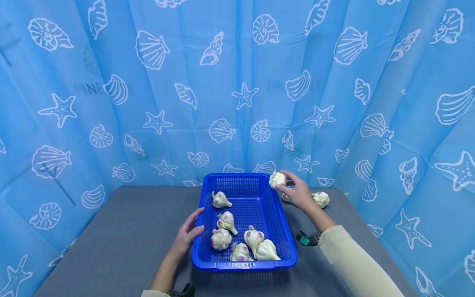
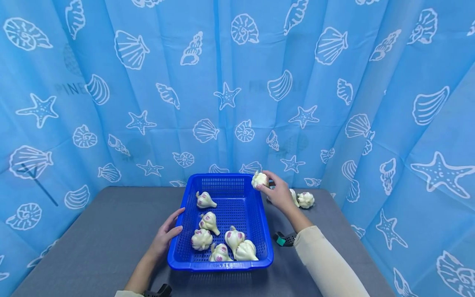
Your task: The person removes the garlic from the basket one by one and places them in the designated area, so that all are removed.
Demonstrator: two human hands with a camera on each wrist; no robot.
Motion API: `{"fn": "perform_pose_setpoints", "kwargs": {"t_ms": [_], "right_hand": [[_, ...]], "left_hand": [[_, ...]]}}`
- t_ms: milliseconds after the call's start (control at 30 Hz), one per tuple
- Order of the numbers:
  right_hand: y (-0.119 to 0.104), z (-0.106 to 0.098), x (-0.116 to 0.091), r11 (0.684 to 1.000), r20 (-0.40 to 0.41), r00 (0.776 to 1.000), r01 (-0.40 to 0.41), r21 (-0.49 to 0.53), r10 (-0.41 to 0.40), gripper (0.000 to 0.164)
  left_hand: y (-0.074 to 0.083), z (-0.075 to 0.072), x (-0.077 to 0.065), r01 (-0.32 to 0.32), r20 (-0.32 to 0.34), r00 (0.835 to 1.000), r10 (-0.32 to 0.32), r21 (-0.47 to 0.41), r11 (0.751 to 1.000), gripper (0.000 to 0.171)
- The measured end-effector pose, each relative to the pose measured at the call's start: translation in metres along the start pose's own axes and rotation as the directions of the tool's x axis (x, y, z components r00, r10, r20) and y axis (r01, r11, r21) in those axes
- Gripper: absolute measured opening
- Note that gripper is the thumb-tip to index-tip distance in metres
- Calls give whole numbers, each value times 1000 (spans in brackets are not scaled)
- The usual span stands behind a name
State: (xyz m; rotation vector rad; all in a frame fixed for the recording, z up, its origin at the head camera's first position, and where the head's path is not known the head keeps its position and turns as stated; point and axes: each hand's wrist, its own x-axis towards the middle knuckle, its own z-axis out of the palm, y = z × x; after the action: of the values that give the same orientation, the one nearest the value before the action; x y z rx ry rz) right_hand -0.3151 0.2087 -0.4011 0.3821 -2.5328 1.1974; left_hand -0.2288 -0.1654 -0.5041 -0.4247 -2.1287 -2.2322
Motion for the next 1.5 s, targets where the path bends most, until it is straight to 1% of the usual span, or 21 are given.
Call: {"fn": "perform_pose_setpoints", "kwargs": {"t_ms": [333, 567, 767, 867, 1000, 1167, 1367, 1500], "right_hand": [[30, -3, -12, 997, -35, 997, -73, 3, 73, 57], [51, -1, -22, 995, -25, 995, -100, 20, 101, 56], [68, 2, -31, 991, -15, 991, -131, -5, 131, 57], [74, 4, -34, 990, -14, 990, -141, -20, 141, 57], [82, 7, -38, 990, -22, 990, -140, -12, 140, 57], [92, 10, -42, 988, -34, 987, -156, -13, 155, 56], [96, 13, -46, 985, -39, 985, -172, -27, 171, 56], [97, 14, -47, 981, -33, 982, -187, -45, 186, 57]], "left_hand": [[-1, 0, 0, -10, 12, 1000, 10, -2, 1000, 54], [-1, 0, 0, -8, 8, 1000, 8, -9, 1000, 55], [-3, -1, 1, -5, 1, 1000, 5, -17, 1000, 55], [-3, 0, 1, -14, 2, 1000, 14, -31, 999, 55], [-2, 0, 1, -30, 6, 1000, 31, -41, 999, 55], [-2, 0, 0, -36, 6, 999, 37, -28, 999, 54], [-3, 0, 1, -29, 4, 1000, 29, -26, 999, 55], [-1, 0, 0, -21, 5, 1000, 21, -12, 1000, 55]]}}
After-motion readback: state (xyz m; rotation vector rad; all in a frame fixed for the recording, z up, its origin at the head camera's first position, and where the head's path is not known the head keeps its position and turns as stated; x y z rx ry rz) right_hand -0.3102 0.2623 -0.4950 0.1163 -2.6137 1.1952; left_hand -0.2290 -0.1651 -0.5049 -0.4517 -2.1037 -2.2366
